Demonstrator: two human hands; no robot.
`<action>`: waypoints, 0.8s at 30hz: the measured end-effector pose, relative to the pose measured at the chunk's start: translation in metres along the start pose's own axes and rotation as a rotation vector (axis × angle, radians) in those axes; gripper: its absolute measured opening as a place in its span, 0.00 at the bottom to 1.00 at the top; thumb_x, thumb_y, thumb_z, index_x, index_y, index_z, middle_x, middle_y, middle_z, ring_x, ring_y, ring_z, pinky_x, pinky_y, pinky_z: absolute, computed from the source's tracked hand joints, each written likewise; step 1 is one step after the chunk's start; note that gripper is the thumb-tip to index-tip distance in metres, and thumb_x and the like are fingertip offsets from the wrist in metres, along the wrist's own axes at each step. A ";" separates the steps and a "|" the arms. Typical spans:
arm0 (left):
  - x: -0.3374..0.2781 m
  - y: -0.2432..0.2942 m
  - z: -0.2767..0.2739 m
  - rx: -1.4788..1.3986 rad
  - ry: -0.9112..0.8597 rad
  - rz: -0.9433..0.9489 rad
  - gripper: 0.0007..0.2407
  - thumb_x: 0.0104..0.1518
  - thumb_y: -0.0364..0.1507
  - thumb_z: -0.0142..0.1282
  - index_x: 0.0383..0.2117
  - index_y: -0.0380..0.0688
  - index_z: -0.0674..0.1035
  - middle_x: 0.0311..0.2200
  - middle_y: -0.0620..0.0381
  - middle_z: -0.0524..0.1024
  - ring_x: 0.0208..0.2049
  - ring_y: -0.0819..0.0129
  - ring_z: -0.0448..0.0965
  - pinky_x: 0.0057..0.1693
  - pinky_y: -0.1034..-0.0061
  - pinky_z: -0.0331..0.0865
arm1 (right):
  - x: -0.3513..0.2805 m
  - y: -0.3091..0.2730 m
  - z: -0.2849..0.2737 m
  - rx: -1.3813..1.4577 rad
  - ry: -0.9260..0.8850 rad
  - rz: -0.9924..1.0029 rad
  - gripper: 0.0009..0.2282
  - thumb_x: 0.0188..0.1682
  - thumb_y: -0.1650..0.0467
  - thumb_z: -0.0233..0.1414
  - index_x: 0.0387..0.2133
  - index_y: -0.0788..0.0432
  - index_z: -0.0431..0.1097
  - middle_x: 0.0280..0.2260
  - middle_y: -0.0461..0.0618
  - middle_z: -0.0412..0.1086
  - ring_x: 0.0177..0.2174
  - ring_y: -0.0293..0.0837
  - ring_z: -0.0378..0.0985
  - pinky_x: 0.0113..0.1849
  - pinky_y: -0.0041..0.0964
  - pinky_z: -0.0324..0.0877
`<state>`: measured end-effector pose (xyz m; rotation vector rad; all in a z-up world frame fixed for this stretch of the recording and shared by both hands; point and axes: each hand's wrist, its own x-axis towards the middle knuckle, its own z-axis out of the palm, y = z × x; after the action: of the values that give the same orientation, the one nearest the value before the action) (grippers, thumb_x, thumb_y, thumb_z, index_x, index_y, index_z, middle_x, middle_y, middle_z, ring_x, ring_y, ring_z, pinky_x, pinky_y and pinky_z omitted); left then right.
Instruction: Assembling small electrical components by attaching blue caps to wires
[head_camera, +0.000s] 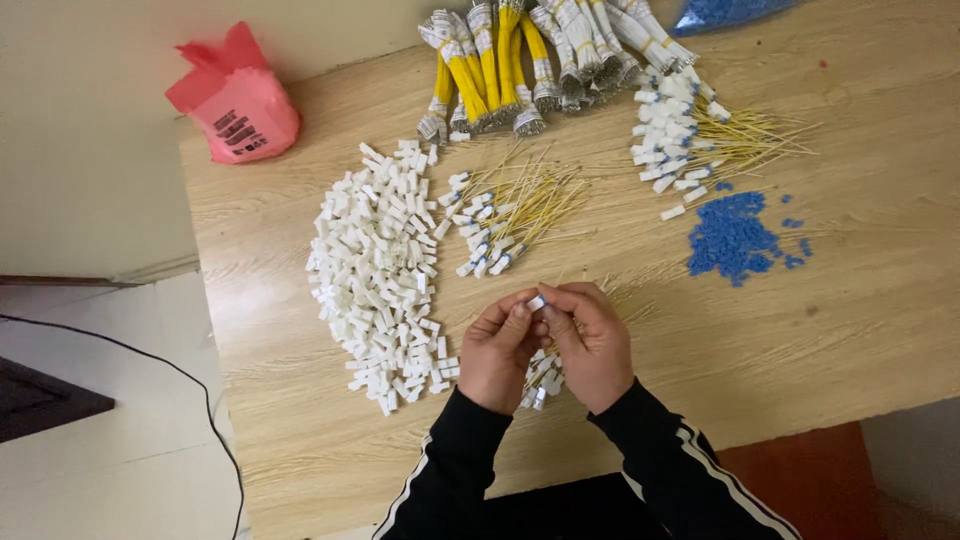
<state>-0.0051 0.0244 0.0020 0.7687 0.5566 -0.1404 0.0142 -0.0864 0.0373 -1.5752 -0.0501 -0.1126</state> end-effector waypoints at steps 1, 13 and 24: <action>0.001 -0.001 -0.001 -0.001 -0.001 -0.002 0.09 0.58 0.24 0.52 0.42 0.33 0.78 0.28 0.47 0.79 0.26 0.65 0.81 0.34 0.76 0.78 | 0.000 0.000 0.000 -0.002 0.001 0.000 0.08 0.49 0.77 0.51 0.39 0.67 0.73 0.31 0.55 0.69 0.24 0.40 0.75 0.24 0.30 0.75; -0.004 0.022 0.021 0.305 0.009 0.126 0.09 0.58 0.22 0.53 0.43 0.32 0.79 0.29 0.45 0.80 0.27 0.67 0.80 0.37 0.73 0.78 | -0.011 0.015 0.000 -0.111 0.018 -0.161 0.11 0.50 0.79 0.48 0.45 0.69 0.70 0.38 0.60 0.69 0.37 0.50 0.75 0.37 0.39 0.72; 0.089 0.020 -0.054 0.892 0.046 0.420 0.10 0.56 0.25 0.58 0.43 0.48 0.82 0.30 0.52 0.80 0.29 0.71 0.77 0.38 0.76 0.75 | -0.007 0.117 -0.147 -0.610 0.309 0.060 0.12 0.47 0.81 0.52 0.45 0.69 0.66 0.37 0.66 0.66 0.36 0.61 0.72 0.37 0.49 0.69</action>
<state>0.0537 0.0828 -0.0634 1.7425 0.3478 0.0300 0.0130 -0.2337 -0.0793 -2.1466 0.2993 -0.3475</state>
